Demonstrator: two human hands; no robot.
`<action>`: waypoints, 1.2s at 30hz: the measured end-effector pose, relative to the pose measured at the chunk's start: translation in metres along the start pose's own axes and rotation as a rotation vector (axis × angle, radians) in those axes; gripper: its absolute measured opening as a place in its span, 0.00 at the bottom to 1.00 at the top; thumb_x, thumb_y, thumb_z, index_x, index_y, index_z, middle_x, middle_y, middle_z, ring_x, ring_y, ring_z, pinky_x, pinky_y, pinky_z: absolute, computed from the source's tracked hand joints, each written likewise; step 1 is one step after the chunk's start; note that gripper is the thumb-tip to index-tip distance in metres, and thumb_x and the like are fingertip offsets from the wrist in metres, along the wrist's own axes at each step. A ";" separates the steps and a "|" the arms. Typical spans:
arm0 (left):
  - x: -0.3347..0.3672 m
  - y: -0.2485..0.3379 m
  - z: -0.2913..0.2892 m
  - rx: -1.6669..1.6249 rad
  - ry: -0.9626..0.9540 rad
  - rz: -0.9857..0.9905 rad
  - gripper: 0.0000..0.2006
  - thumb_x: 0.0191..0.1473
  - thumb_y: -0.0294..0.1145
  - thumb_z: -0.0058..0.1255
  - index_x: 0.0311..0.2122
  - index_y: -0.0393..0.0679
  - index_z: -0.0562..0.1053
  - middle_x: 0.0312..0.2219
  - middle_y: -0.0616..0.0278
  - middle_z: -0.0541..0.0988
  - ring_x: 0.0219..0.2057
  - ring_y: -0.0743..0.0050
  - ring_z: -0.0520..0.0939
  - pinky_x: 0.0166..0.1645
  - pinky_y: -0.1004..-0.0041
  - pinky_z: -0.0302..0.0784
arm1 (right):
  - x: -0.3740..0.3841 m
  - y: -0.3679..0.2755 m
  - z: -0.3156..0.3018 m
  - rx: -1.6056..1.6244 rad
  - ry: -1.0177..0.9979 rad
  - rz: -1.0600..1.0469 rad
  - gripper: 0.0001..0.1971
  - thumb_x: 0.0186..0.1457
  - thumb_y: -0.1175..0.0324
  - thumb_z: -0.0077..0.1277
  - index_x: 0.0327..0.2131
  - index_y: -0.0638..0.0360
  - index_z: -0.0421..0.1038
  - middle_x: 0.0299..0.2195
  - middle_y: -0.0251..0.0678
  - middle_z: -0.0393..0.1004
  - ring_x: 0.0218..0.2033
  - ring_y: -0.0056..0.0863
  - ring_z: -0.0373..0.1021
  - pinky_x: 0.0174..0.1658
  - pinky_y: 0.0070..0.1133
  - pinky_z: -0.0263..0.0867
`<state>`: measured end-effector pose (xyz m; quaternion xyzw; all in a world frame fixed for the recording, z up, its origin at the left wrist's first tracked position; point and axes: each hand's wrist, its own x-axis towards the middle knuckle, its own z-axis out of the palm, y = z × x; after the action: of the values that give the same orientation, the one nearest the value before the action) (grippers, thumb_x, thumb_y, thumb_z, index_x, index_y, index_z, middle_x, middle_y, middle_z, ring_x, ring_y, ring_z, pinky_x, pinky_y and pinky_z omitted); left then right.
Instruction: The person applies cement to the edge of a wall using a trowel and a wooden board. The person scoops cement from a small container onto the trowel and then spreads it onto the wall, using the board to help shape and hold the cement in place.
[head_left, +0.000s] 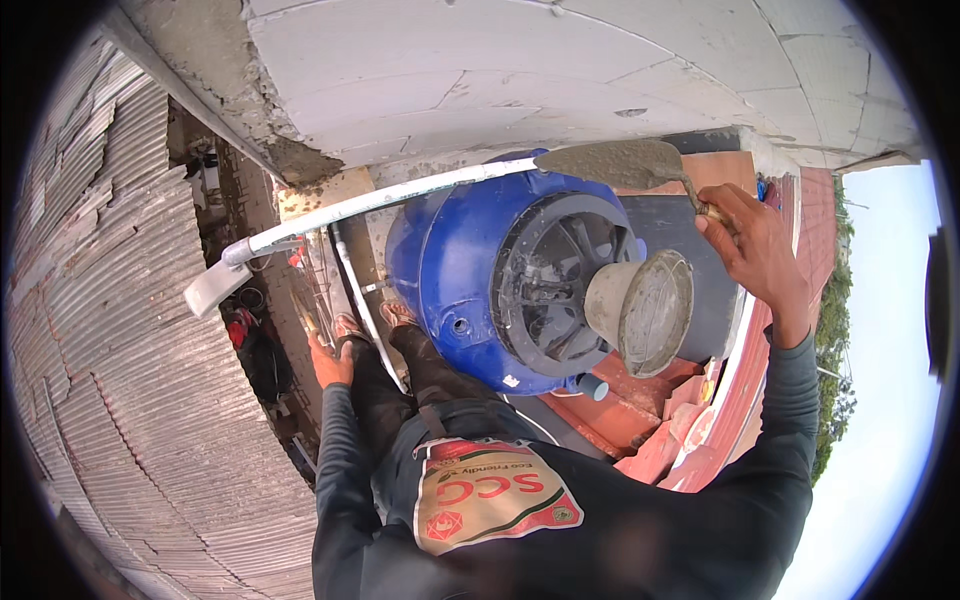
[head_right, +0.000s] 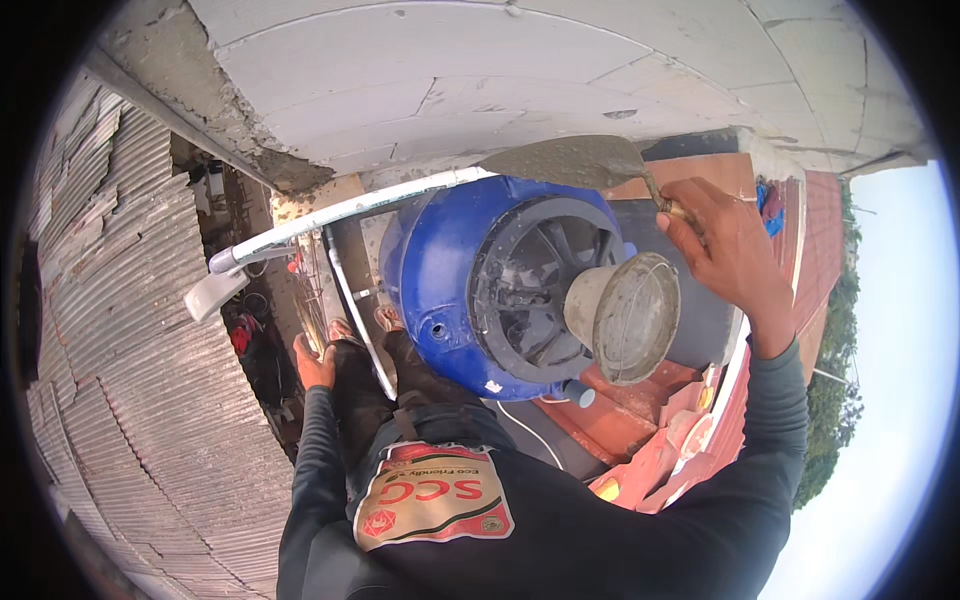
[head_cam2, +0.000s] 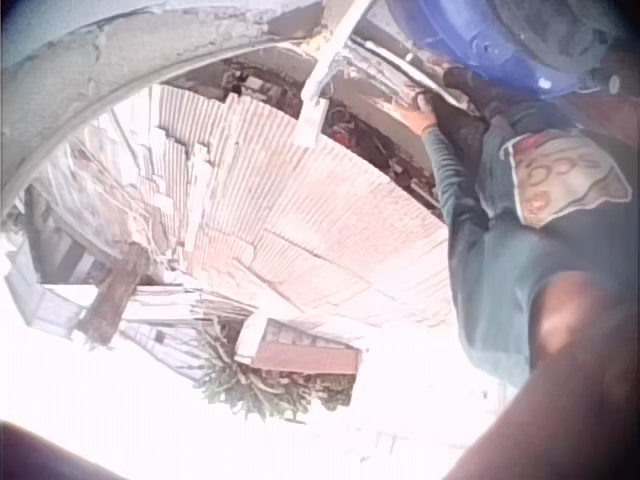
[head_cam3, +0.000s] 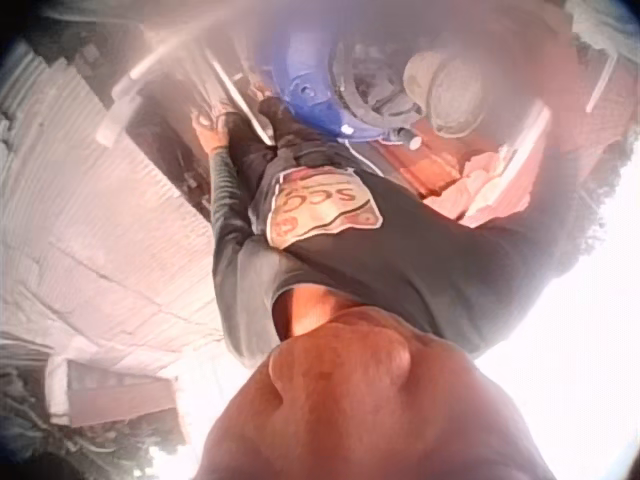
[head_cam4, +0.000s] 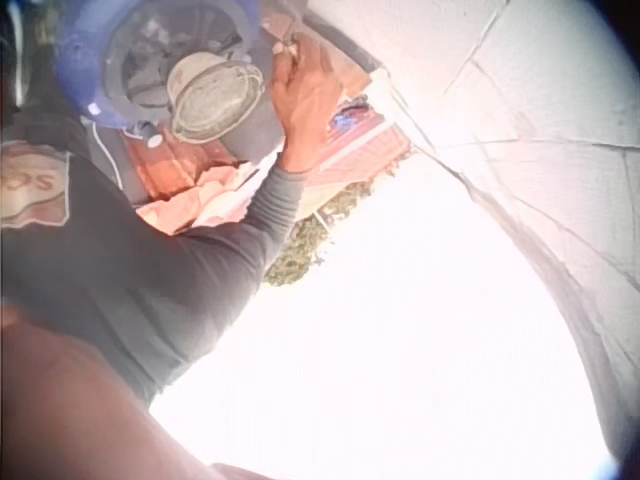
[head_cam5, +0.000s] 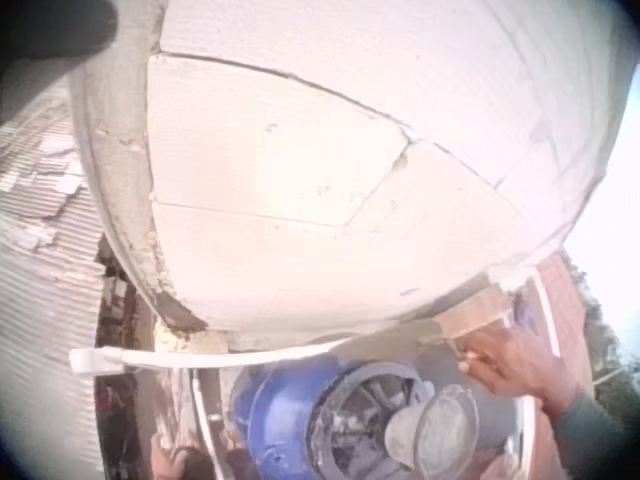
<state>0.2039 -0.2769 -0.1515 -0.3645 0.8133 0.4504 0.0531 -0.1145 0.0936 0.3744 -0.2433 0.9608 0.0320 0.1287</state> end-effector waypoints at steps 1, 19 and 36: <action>0.005 -0.001 -0.012 0.058 -0.012 0.009 0.40 0.46 0.35 0.68 0.62 0.41 0.60 0.46 0.44 0.75 0.41 0.50 0.80 0.47 0.60 0.76 | -0.033 0.012 -0.014 0.027 -0.033 0.126 0.11 0.61 0.67 0.54 0.43 0.62 0.73 0.34 0.46 0.77 0.31 0.46 0.73 0.35 0.35 0.66; 0.038 0.094 -0.026 0.169 -0.186 0.284 0.37 0.50 0.38 0.66 0.62 0.46 0.60 0.26 0.58 0.79 0.29 0.64 0.81 0.39 0.62 0.77 | -0.230 0.117 0.225 0.507 -0.097 0.534 0.16 0.62 0.62 0.49 0.30 0.68 0.74 0.22 0.48 0.76 0.22 0.42 0.74 0.27 0.33 0.69; 0.059 0.273 0.022 0.564 0.102 0.890 0.42 0.54 0.38 0.59 0.72 0.55 0.51 0.67 0.47 0.56 0.70 0.42 0.54 0.71 0.48 0.51 | -0.299 0.100 0.176 1.434 0.155 0.995 0.15 0.67 0.56 0.49 0.35 0.58 0.72 0.20 0.27 0.70 0.13 0.14 0.62 0.16 0.13 0.58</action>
<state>-0.0193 -0.2024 0.0003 0.0231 0.9805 0.1747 -0.0871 0.1323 0.3404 0.2834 0.3422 0.7499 -0.5442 0.1561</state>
